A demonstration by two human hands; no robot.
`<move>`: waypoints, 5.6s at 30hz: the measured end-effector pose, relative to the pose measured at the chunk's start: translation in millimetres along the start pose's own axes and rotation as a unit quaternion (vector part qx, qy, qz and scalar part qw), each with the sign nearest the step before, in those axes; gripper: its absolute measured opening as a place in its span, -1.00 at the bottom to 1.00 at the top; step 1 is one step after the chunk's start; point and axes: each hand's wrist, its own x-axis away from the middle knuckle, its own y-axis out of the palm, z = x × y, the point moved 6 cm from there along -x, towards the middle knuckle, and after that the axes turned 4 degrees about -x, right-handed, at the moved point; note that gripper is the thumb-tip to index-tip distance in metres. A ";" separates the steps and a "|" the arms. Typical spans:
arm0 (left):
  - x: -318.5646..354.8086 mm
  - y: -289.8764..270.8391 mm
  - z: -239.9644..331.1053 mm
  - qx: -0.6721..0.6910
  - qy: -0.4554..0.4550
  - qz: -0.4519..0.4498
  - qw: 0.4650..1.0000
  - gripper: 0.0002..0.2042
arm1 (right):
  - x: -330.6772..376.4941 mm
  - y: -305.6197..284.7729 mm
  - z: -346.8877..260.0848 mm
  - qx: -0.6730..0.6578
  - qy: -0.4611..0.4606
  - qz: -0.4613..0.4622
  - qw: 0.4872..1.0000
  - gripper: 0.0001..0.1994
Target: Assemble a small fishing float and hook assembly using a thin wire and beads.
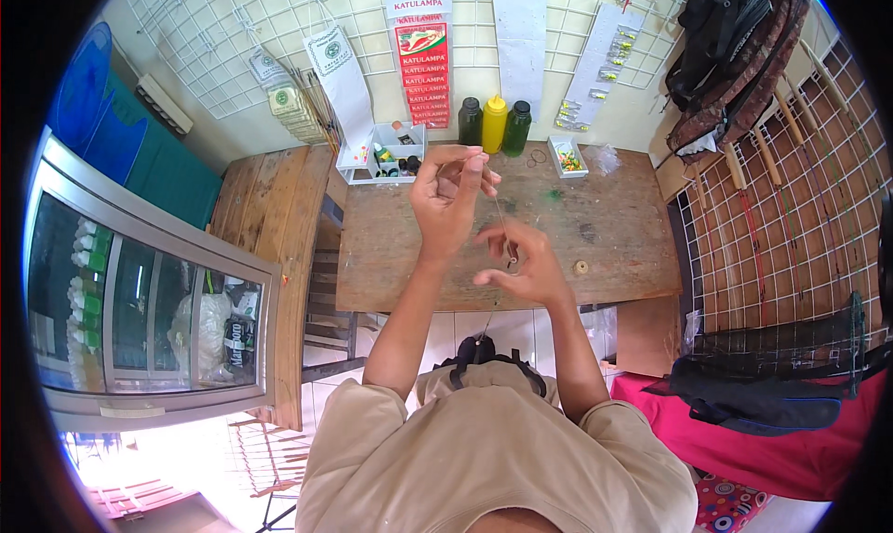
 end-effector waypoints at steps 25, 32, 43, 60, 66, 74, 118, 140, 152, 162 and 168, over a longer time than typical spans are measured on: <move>-13.4 -0.1 27.1 -0.090 -0.008 -0.061 0.994 -0.69 | -76.4 -39.8 -55.7 -0.049 -0.105 0.159 0.980 -0.83; -14.8 -4.5 28.6 -0.083 -0.039 -0.067 0.994 -0.81 | -74.7 -38.0 -45.0 -0.112 -0.086 0.191 0.971 -0.90; -17.8 -10.5 28.9 -0.087 -0.057 -0.084 0.991 -0.82 | -75.3 -32.9 -48.6 -0.188 -0.068 0.198 0.959 -0.88; -22.0 -27.9 28.3 -0.082 -0.098 -0.111 0.986 -0.85 | -81.5 -30.9 -39.0 -0.208 -0.065 0.229 0.949 -0.84; -23.8 -33.7 28.9 -0.069 -0.085 -0.091 0.990 -0.87 | -81.5 -26.0 -32.8 -0.211 -0.051 0.215 0.952 -0.85; -22.0 -39.1 28.3 -0.078 -0.043 -0.112 0.990 -0.89 | -78.9 -22.8 -32.8 -0.193 -0.093 0.210 0.954 -0.85; -18.8 -43.1 42.1 -0.309 0.079 -0.136 0.938 -0.87 | -75.3 -38.3 -40.6 0.084 -0.135 0.310 0.937 -0.82; -7.8 -52.5 8.6 -0.200 -0.058 -0.174 0.963 -0.90 | -81.2 -48.8 -4.0 0.104 -0.074 0.328 0.936 -0.87; -10.1 -52.9 7.4 -0.176 -0.098 -0.177 0.963 -0.87 | -76.3 -37.5 16.4 0.003 0.005 0.141 0.990 -0.82; -9.3 -53.5 -0.9 -0.166 -0.118 -0.143 0.969 -0.88 | -65.8 -37.2 16.6 -0.264 -0.011 0.068 0.962 -0.83; -9.5 -53.4 2.4 -0.168 -0.097 -0.137 0.971 -0.87 | -67.8 -46.4 17.9 -0.176 -0.013 0.138 0.975 -0.86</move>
